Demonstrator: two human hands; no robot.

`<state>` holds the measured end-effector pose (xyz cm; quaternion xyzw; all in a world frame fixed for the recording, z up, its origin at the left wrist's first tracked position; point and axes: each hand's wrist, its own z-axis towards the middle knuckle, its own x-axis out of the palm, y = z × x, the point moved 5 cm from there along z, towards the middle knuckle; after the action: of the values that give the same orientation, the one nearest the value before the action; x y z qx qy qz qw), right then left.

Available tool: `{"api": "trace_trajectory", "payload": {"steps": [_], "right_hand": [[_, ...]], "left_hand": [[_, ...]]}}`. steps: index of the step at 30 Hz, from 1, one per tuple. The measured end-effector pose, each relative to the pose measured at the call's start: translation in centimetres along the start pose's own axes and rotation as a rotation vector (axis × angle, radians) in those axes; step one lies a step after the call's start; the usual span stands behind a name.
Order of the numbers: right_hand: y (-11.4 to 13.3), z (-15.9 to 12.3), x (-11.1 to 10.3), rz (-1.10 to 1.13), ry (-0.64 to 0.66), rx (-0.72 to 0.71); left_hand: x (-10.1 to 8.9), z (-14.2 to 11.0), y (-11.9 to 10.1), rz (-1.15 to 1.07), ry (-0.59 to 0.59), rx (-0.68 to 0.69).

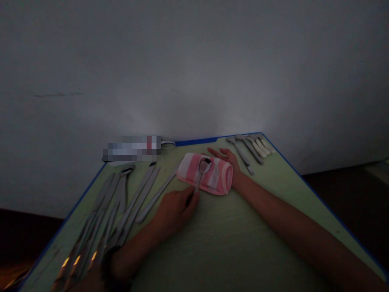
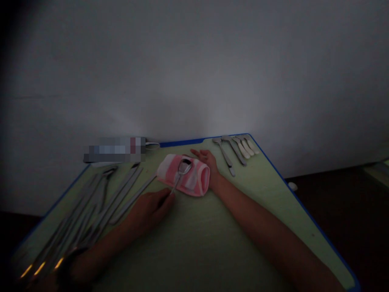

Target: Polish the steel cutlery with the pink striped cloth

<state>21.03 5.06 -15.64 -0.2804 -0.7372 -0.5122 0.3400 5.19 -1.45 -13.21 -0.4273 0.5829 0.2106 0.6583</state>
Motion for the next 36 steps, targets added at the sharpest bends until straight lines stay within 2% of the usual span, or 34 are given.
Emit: {"api": "trace_trajectory", "payload": {"steps": [4,8,15,21,26,28,31,32,36], "right_hand": [[-0.1,0.2,0.3,-0.007,-0.005,0.071],[-1.2,0.9,0.6,-0.116,0.059,0.171],[-1.4,1.1,0.6,-0.12,0.042,0.156],[-1.0,0.4,1.2,-0.066,0.106,0.106],[-0.8,0.1,1.5,-0.1,0.185,0.079],[-0.7,0.3,1.1,-0.147,0.121,0.038],[-0.7,0.4,0.1,-0.252,-0.081,-0.082],[-0.8,0.4,0.1,-0.277,-0.093,-0.116],[-1.2,0.1,1.0,-0.303,0.03,-0.21]], "left_hand": [[-0.1,-0.1,0.3,0.157,-0.003,-0.031],[-0.1,-0.1,0.3,0.185,0.006,-0.003],[-0.1,0.0,0.5,0.16,-0.012,-0.005],[-0.5,0.2,1.6,0.0,-0.011,-0.063],[-0.5,0.3,1.6,-0.027,-0.009,-0.077],[-0.5,0.3,1.7,-0.038,-0.021,-0.081],[-0.5,0.3,1.7,-0.052,-0.042,-0.081],[-0.5,0.3,1.8,-0.054,-0.046,-0.078],[-0.4,0.3,1.7,-0.051,-0.036,-0.055]]}}
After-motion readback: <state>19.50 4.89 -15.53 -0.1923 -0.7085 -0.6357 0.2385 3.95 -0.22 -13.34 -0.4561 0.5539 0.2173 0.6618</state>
